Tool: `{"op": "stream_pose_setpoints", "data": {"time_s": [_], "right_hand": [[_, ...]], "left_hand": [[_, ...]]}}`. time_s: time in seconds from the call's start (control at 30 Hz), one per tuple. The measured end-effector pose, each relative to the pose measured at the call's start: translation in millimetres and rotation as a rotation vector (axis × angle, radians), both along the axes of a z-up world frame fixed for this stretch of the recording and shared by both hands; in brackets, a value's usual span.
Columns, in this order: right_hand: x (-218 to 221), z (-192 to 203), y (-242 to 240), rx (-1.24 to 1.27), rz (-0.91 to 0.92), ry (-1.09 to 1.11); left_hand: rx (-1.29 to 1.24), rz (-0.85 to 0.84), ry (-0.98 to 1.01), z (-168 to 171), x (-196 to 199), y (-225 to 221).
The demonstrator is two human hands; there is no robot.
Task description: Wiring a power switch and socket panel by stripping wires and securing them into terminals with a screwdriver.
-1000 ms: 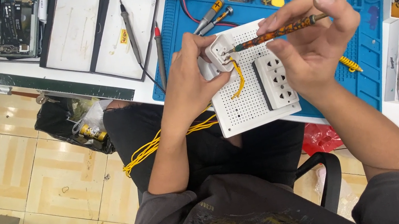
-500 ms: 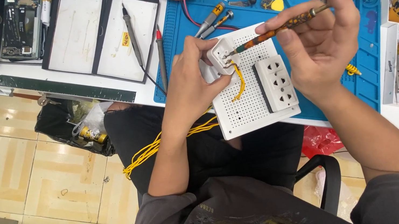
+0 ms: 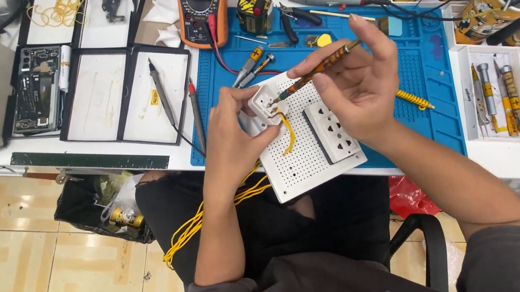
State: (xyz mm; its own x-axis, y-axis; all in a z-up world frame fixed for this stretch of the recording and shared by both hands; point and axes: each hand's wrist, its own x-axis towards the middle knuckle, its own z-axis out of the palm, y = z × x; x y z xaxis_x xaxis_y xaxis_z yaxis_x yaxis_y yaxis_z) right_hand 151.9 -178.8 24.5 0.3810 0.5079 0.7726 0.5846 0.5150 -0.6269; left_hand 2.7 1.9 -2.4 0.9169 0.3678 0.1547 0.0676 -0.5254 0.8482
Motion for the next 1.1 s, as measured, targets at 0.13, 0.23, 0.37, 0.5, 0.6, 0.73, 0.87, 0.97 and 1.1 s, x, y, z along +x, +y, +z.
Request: {"op": "stream_pose_setpoints", "data": {"time_s": [0.13, 0.23, 0.37, 0.5, 0.6, 0.73, 0.87, 0.97, 1.1], "right_hand": [[2, -7, -2, -0.011, -0.024, -0.037], [-1, -5, -3, -0.011, -0.059, -0.048], [-7, 6, 0, -0.036, -0.013, 0.043], [-6, 16, 6, 0.024, 0.001, -0.045], [4, 5, 10, 0.096, -0.081, -0.137], [-2, 7, 2, 0.018, -0.131, -0.082], [-2, 11, 3, 0.002, -0.053, -0.06], [0, 9, 5, 0.02, -0.058, -0.125], [-5, 19, 2, -0.033, 0.03, -0.104]], "left_hand": [[0.037, 0.005, -0.052, -4, 0, -2], [0.025, 0.011, 0.018, -2, 1, -3], [0.039, 0.0, -0.045, -7, 3, 1], [0.044, 0.0, -0.061, -10, 3, 2], [0.044, -0.012, -0.068, -8, 2, 2], [0.038, -0.02, -0.068, -6, 1, 2], [0.04, -0.022, -0.065, -6, 1, 1], [0.058, -0.029, -0.079, -7, 2, 1], [0.071, -0.05, -0.095, -8, 0, 2]]}}
